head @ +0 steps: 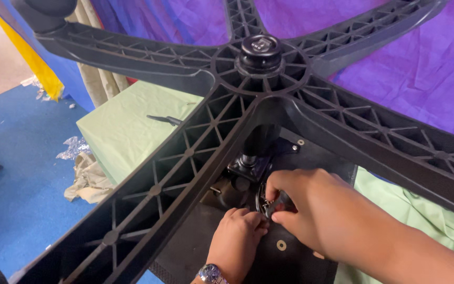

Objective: The person uses a screwdriver to tighten a screw into the metal base of an office chair. They hold the chair base steady with one hand while turning the screwdriver with the other to secure the component.

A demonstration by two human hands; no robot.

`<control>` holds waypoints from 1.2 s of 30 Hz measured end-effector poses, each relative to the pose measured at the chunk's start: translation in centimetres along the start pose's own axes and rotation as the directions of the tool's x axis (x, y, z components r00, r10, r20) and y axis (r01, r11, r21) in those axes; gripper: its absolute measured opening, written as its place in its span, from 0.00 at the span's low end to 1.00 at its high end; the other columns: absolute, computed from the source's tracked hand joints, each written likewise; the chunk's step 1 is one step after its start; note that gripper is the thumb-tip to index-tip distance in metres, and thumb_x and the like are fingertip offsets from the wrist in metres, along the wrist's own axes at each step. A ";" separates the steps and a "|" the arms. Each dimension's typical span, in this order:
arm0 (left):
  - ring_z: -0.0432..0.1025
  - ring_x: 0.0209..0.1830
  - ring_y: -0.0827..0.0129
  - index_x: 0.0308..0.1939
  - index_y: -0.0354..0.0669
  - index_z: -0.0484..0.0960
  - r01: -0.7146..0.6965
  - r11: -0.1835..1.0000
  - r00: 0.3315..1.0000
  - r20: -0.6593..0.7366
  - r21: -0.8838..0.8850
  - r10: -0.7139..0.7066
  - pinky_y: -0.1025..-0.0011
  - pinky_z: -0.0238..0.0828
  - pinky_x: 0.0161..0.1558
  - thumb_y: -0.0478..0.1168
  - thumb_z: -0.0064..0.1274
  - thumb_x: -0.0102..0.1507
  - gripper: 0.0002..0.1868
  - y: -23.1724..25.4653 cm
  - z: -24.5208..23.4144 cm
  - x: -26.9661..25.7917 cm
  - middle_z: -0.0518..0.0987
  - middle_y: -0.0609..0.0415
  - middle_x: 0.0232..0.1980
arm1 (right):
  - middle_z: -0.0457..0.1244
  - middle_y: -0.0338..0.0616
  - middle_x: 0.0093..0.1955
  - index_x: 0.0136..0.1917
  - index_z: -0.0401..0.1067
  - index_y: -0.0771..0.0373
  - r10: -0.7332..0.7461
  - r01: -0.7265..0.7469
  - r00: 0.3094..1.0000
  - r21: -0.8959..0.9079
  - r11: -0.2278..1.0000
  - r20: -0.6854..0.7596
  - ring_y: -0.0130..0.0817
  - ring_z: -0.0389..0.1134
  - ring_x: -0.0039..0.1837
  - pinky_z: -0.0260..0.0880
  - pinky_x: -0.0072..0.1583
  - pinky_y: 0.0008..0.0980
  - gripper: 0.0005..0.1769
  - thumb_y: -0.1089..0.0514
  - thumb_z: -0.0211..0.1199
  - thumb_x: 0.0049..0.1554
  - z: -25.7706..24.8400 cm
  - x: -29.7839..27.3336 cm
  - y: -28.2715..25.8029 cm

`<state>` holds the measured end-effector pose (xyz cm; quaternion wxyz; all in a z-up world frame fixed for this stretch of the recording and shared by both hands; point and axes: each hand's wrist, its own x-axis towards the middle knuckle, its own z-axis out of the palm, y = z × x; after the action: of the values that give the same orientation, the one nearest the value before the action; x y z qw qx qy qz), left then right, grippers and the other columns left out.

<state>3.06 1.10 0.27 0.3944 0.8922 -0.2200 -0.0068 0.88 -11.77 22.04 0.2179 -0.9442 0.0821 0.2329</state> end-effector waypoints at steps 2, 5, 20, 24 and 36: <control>0.74 0.48 0.56 0.37 0.45 0.86 0.009 1.000 1.000 -0.010 -0.017 -0.009 0.61 0.70 0.52 0.38 0.62 0.55 0.07 -0.1 0.2 0.0 0.83 0.54 0.40 | 0.70 0.47 0.33 0.50 0.73 0.60 0.035 -0.034 0.999 0.062 0.997 -0.012 0.40 0.73 0.31 0.71 0.39 0.36 0.08 0.60 0.66 0.57 0.5 0.7 0.7; 0.74 0.47 0.56 0.36 0.45 0.86 -0.019 1.000 0.999 -0.033 -0.024 0.018 0.61 0.70 0.52 0.38 0.62 0.55 0.06 -0.3 0.3 0.0 0.83 0.54 0.39 | 0.71 0.49 0.34 0.46 0.74 0.61 -0.273 0.281 0.938 0.004 0.960 -0.214 0.47 0.74 0.37 0.71 0.39 0.40 0.12 0.55 0.71 0.51 1.9 1.9 2.2; 0.73 0.44 0.53 0.35 0.44 0.86 -0.061 0.997 0.988 -0.140 0.041 0.066 0.59 0.69 0.50 0.37 0.63 0.54 0.07 0.5 1.1 -2.7 0.82 0.51 0.37 | 0.70 0.38 0.51 0.67 0.65 0.49 -0.089 0.085 0.992 -0.053 0.995 -0.085 0.37 0.75 0.40 0.77 0.44 0.36 0.30 0.51 0.70 0.53 3.0 -0.2 4.1; 0.72 0.45 0.53 0.35 0.44 0.87 -0.017 0.998 0.990 -0.137 0.063 0.026 0.59 0.69 0.50 0.40 0.64 0.55 0.07 -0.1 1.7 -3.1 0.81 0.51 0.36 | 0.68 0.35 0.51 0.69 0.68 0.39 -0.204 0.202 0.979 0.140 0.969 0.004 0.34 0.71 0.37 0.75 0.41 0.36 0.30 0.56 0.66 0.54 3.4 0.2 5.4; 0.73 0.44 0.53 0.36 0.43 0.86 0.002 0.999 0.981 -0.195 0.033 0.005 0.59 0.70 0.49 0.37 0.62 0.55 0.07 -0.5 2.8 -3.2 0.81 0.52 0.38 | 0.74 0.45 0.38 0.49 0.77 0.53 -0.261 0.292 0.899 0.039 0.956 -0.352 0.44 0.76 0.44 0.72 0.46 0.39 0.17 0.44 0.72 0.50 5.3 3.2 5.8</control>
<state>-0.15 0.69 -2.52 0.3993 0.8948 -0.1809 0.0847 0.08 -14.74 14.16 0.2738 -0.9614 -0.0056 0.0274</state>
